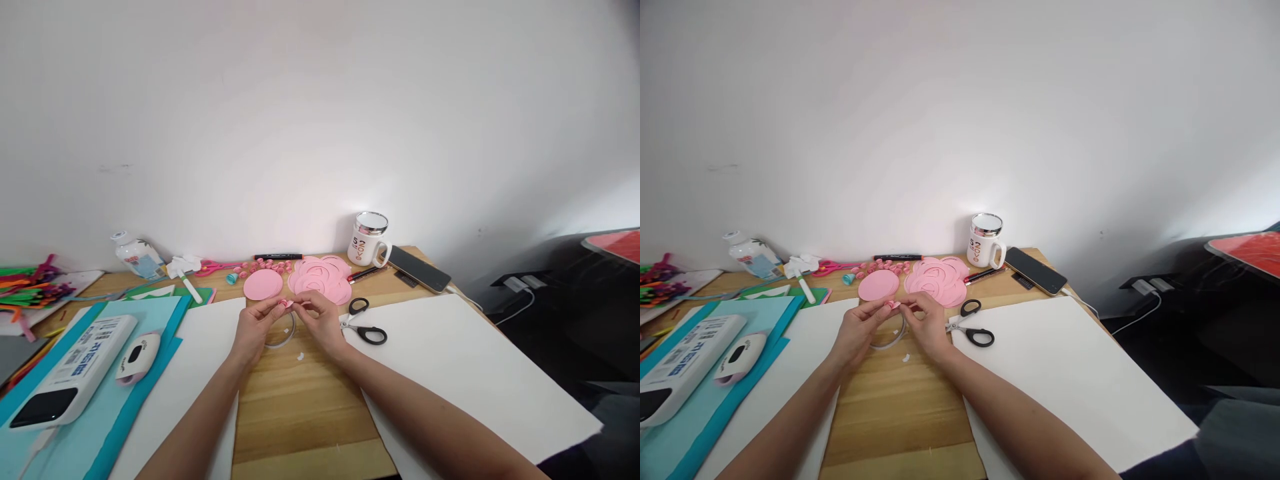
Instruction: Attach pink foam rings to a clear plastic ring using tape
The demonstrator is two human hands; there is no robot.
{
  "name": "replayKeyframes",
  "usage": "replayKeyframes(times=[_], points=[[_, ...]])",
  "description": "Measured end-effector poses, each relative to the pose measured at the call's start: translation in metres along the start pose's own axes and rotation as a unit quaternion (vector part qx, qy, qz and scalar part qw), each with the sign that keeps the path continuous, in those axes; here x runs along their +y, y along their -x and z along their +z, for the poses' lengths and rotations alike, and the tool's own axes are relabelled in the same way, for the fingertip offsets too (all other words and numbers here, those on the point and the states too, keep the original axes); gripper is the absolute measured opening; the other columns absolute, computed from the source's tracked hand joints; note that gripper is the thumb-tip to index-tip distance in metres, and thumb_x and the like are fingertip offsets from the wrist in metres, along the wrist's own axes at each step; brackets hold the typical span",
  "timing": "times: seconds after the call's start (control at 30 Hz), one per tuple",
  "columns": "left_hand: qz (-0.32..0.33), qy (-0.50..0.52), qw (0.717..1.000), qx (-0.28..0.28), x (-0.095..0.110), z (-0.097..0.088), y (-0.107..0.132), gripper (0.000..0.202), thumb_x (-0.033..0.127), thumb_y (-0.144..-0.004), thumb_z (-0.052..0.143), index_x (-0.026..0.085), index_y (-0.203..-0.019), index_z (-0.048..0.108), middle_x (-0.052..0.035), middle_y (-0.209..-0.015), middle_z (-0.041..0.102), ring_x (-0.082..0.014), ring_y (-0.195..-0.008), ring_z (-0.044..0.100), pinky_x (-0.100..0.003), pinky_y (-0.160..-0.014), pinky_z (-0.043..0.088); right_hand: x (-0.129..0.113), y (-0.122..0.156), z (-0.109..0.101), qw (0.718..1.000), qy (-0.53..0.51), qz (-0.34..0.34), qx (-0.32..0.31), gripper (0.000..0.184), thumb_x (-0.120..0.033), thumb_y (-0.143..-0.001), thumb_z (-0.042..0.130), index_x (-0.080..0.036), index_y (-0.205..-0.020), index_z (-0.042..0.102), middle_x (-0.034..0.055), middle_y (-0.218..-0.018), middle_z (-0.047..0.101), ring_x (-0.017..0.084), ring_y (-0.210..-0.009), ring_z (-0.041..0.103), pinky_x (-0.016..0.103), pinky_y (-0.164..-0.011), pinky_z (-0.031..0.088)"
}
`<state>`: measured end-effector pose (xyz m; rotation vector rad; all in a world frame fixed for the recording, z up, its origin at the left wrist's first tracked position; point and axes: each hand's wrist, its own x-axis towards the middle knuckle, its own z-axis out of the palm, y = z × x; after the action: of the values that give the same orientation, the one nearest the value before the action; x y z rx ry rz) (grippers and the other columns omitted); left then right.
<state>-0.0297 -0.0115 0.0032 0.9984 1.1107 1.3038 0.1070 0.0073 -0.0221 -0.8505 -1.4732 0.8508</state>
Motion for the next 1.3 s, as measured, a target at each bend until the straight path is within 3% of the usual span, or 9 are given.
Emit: replayKeyframes(times=[0.43, 0.6, 0.73, 0.93, 1.13, 1.3], points=[[0.019, -0.111, 0.994, -0.01, 0.001, 0.001, 0.002, 0.033, 0.033, -0.063, 0.069, 0.015, -0.091, 0.069, -0.0086, -0.095, 0.069, -0.0245, -0.093, 0.061, -0.037, -0.088, 0.044, -0.002, -0.001, -0.001, 0.999, 0.005, -0.014, -0.029, 0.014, -0.022, -0.078, 0.055, -0.022, -0.087, 0.066, 0.0039, -0.083, 0.059, 0.014, -0.078, 0.055, 0.024, -0.064, 0.047], [0.02, -0.132, 0.991, -0.015, 0.006, 0.003, 0.005, 0.033, 0.034, -0.065, 0.067, 0.016, -0.092, 0.069, -0.008, -0.096, 0.069, -0.0251, -0.095, 0.061, -0.037, -0.088, 0.044, -0.003, -0.001, -0.002, 0.999, -0.027, 0.021, -0.019, 0.012, -0.025, -0.075, 0.059, -0.02, -0.085, 0.061, 0.0018, -0.079, 0.056, 0.013, -0.072, 0.055, 0.025, -0.063, 0.048], [0.017, -0.126, 0.992, -0.016, 0.009, 0.004, 0.006, 0.033, 0.035, -0.064, 0.067, 0.015, -0.09, 0.07, -0.0079, -0.092, 0.07, -0.0256, -0.092, 0.061, -0.037, -0.086, 0.045, -0.005, -0.001, -0.002, 0.998, 0.018, -0.003, -0.055, 0.011, -0.022, -0.078, 0.052, -0.021, -0.081, 0.063, 0.0038, -0.083, 0.057, 0.015, -0.08, 0.054, 0.025, -0.064, 0.047], [0.018, -0.119, 0.993, -0.016, 0.006, 0.0, 0.004, 0.033, 0.035, -0.065, 0.067, 0.014, -0.091, 0.069, -0.0087, -0.095, 0.069, -0.0267, -0.094, 0.061, -0.038, -0.087, 0.044, -0.001, 0.001, 0.002, 0.993, 0.023, 0.044, -0.106, 0.021, -0.02, -0.083, 0.042, -0.022, -0.096, 0.057, 0.0034, -0.088, 0.057, 0.014, -0.08, 0.054, 0.024, -0.062, 0.047], [0.001, -0.049, 0.999, -0.012, 0.003, -0.002, 0.003, 0.044, 0.033, -0.061, 0.07, 0.013, -0.1, 0.064, -0.0113, -0.097, 0.068, -0.0255, -0.091, 0.062, -0.038, -0.086, 0.046, -0.003, 0.003, 0.005, 0.989, 0.057, -0.008, -0.138, 0.025, -0.012, -0.078, 0.043, -0.021, -0.1, 0.052, 0.0045, -0.092, 0.052, 0.014, -0.08, 0.052, 0.024, -0.063, 0.047], [-0.016, -0.052, 0.998, -0.034, 0.003, -0.002, 0.004, 0.04, 0.035, -0.059, 0.072, 0.011, -0.091, 0.065, -0.0126, -0.091, 0.069, -0.0257, -0.087, 0.064, -0.038, -0.081, 0.048, -0.005, -0.002, 0.0, 0.976, 0.123, -0.029, -0.179, 0.027, -0.01, -0.072, 0.049, -0.02, -0.097, 0.049, 0.0036, -0.09, 0.049, 0.013, -0.074, 0.052, 0.021, -0.057, 0.046]])
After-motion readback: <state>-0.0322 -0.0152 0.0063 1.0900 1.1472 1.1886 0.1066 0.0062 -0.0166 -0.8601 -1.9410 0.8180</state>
